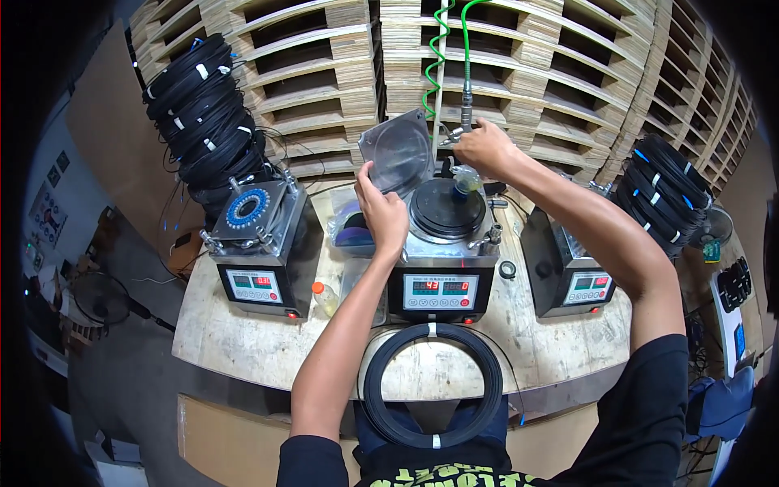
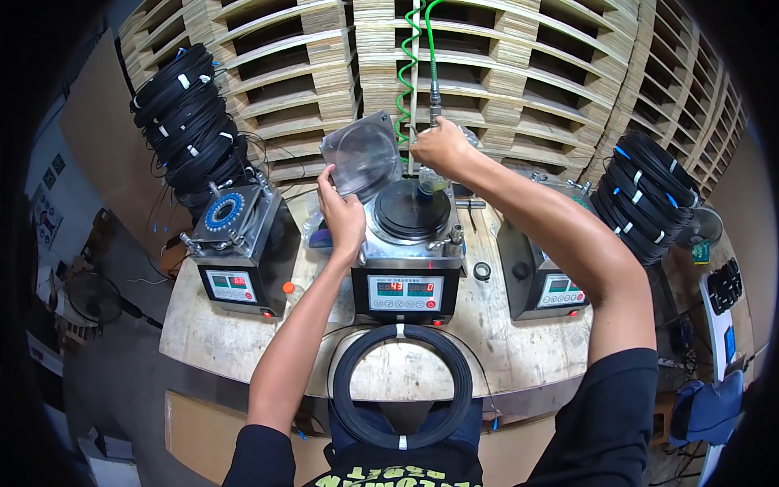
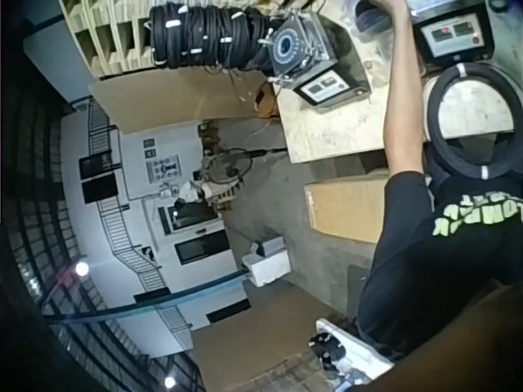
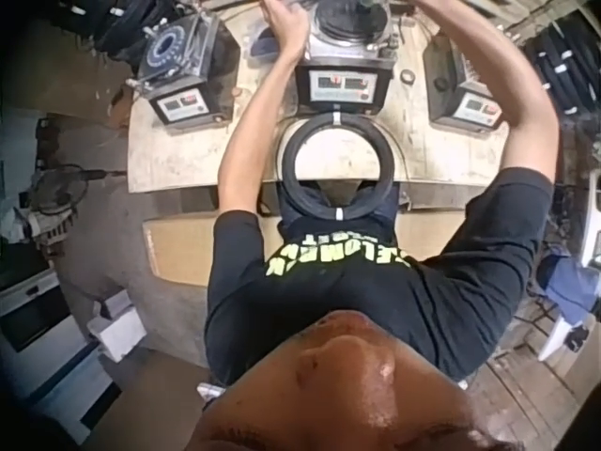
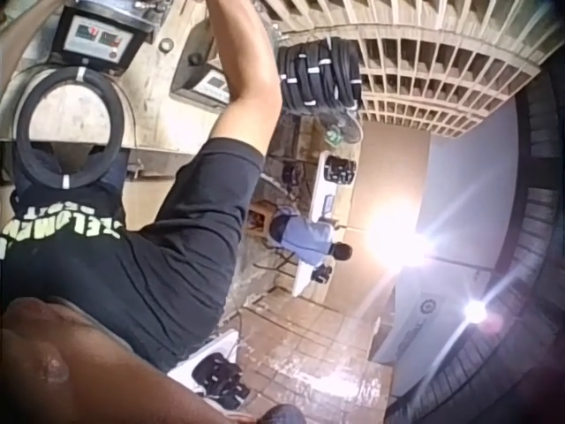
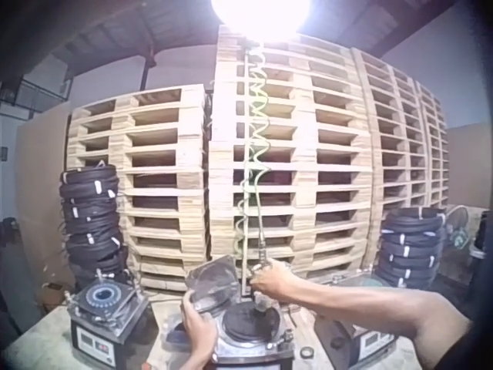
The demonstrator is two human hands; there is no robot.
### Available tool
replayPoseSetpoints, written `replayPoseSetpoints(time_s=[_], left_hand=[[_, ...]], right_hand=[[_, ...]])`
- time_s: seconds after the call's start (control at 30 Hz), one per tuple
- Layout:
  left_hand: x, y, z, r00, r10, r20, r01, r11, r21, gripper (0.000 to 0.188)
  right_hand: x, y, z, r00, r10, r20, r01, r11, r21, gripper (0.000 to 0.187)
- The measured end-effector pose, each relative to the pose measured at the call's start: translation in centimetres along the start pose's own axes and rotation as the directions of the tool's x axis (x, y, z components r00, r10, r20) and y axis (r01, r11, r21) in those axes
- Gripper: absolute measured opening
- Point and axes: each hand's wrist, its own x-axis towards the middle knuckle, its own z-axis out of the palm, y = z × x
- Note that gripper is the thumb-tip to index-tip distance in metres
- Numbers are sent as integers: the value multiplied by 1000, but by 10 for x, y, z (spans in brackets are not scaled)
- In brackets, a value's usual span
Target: Operating and monitoring cable winding machines while adjusting the cable bundles and checking digital displays.
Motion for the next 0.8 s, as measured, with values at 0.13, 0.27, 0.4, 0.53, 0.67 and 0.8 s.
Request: replayPoseSetpoints(time_s=[0.13, 0.27, 0.4, 0.53, 0.67, 0.8], left_hand=[[3, -2, -7, 1000, 14, -19, -13, 1000, 6, 64], [3, -4, -5, 1000, 6, -25, -6, 1000, 17, 64], [0, 0, -2, 1000, 1, -11, -1, 1000, 13, 65], [1, -5, -3, 1000, 7, 0, -7, 1000, 18, 66], [1, 1, -4, 999, -40, 15, 41, 999, -33, 69], [3, -1, -4, 999, -48, 17, 49, 997, -58, 72]], right_hand=[[-30, -12, -28, 998, -53, 39, 51, 997, 64, 13], [-43, -23, -42, 988, -77, 132, 56, 987, 151, 21], [-40, -28, -27, 998, -35, 43, 27, 984, 173, 36], [-64, -24, 2, 992, 128, 9, -117, 876, 468, 50], [-107, -27, 40, 936, 353, 16, -155, 369, 916, 64], [-155, -59, 97, 815, 567, 115, -55, -122, 991, 61]])
